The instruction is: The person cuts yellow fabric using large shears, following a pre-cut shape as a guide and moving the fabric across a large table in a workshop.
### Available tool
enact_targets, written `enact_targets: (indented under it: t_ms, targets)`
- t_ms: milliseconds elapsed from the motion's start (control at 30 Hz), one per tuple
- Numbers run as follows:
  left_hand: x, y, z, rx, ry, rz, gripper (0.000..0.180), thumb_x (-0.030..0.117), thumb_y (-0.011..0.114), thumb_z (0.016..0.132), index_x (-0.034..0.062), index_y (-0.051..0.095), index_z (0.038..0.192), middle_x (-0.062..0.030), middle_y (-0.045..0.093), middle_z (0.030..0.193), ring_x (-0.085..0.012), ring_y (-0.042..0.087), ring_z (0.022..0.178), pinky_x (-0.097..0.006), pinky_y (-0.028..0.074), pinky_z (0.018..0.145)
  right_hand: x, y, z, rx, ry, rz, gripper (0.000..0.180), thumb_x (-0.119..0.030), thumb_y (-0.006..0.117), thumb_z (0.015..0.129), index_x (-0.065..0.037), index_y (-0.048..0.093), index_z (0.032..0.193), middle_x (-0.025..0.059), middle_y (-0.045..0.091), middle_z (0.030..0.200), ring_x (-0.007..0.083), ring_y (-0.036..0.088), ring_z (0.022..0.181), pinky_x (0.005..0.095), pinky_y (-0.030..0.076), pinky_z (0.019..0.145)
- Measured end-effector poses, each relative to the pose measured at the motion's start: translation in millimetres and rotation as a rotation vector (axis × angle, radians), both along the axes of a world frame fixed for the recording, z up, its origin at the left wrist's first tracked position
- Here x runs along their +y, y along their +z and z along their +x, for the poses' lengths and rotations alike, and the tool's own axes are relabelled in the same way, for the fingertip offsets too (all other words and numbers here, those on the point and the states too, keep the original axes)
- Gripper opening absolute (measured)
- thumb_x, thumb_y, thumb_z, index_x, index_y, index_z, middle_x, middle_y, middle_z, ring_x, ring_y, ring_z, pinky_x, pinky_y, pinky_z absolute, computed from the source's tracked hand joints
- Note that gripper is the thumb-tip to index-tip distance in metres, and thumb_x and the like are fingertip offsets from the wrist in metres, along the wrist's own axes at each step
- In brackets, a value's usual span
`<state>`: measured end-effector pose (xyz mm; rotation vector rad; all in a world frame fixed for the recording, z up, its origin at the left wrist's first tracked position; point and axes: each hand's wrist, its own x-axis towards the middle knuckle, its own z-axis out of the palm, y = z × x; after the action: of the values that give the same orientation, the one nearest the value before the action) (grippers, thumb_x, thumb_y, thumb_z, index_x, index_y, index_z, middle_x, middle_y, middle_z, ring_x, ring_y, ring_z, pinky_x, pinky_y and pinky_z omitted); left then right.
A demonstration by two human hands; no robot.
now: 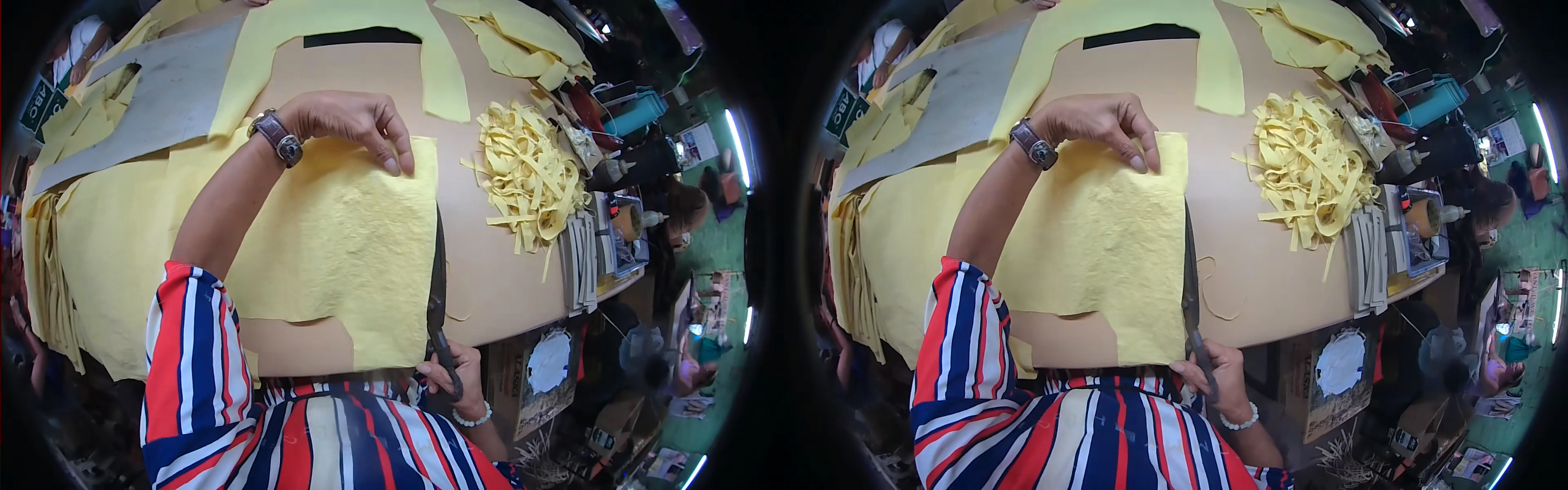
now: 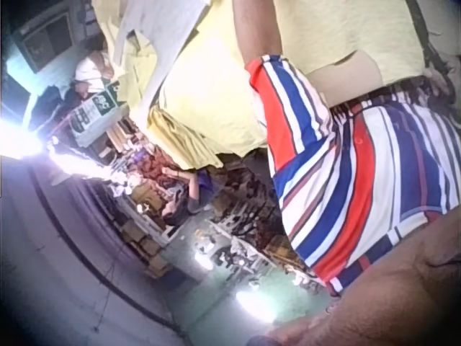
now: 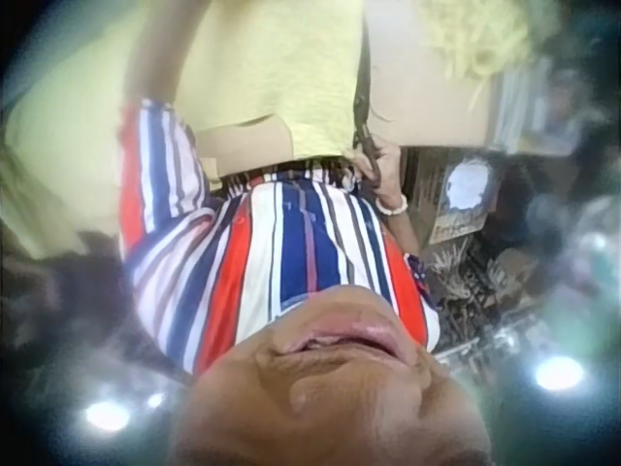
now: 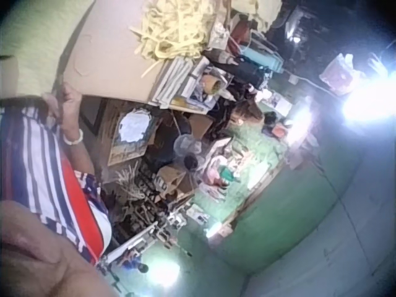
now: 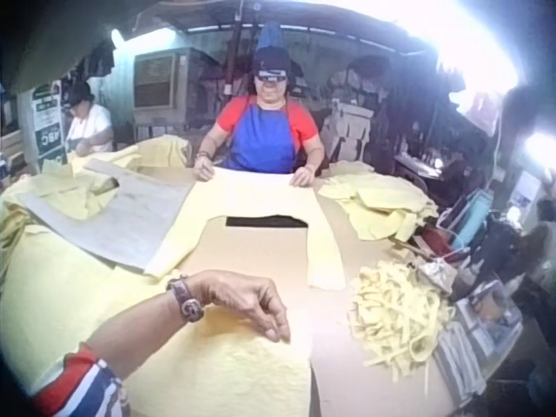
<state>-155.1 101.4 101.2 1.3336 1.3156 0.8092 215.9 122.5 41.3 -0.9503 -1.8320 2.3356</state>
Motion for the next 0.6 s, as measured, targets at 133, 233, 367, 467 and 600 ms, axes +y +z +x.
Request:
enact_targets:
  t_ms: [133,233,367,467,600]
  targets:
    - [-4.9,-2.4,3.1,0.090,0.017,0.054,0.028,0.005,0.070,0.072,0.0008,0.067,0.100,-0.0028,0.066,0.088,-0.0051,0.055,0.070,-0.019,0.043,0.064,0.5,-6.7,5.5,0.046,0.002,-0.058,0.021,-0.008,0.074,0.072,-0.002,0.054,0.069,-0.0012,0.051,0.056,0.0050,0.049,0.047,0.0185,0.038,0.044]
    - [-7.7,4.4,7.9,0.069,0.028,0.041,0.031,0.003,0.069,0.072,0.0001,0.065,0.103,-0.0042,0.065,0.095,-0.0047,0.055,0.075,-0.019,0.044,0.066,1.2,-15.7,5.4,0.128,-0.049,-0.163,0.026,-0.012,0.077,0.068,-0.001,0.054,0.073,-0.0006,0.053,0.062,0.0055,0.051,0.050,0.0186,0.040,0.046]
    - [-9.0,0.8,11.3,0.000,0.011,0.130,0.035,0.005,0.069,0.073,0.0010,0.064,0.107,-0.0042,0.066,0.097,-0.0055,0.057,0.080,-0.019,0.045,0.073,3.7,-17.1,-4.3,0.146,-0.046,-0.138,0.034,-0.018,0.081,0.064,-0.001,0.054,0.075,-0.0007,0.053,0.065,0.0058,0.052,0.054,0.0187,0.040,0.048]
    - [-9.2,4.5,14.6,0.001,-0.001,0.116,0.037,0.002,0.069,0.072,-0.0009,0.062,0.108,-0.0070,0.065,0.101,-0.0082,0.059,0.084,-0.020,0.048,0.074,6.3,-13.5,-11.9,0.162,-0.034,-0.100,0.037,-0.022,0.083,0.063,-0.002,0.054,0.075,-0.0016,0.052,0.064,0.0058,0.052,0.054,0.0187,0.040,0.049]
    - [-10.2,6.6,17.3,-0.022,-0.008,0.087,0.039,0.002,0.069,0.073,-0.0007,0.061,0.110,-0.0087,0.065,0.104,-0.0092,0.059,0.088,-0.021,0.048,0.077,7.3,-13.1,-15.5,0.154,-0.042,-0.063,0.041,-0.026,0.084,0.062,-0.002,0.054,0.075,-0.0019,0.051,0.064,0.0057,0.050,0.053,0.0188,0.038,0.048]
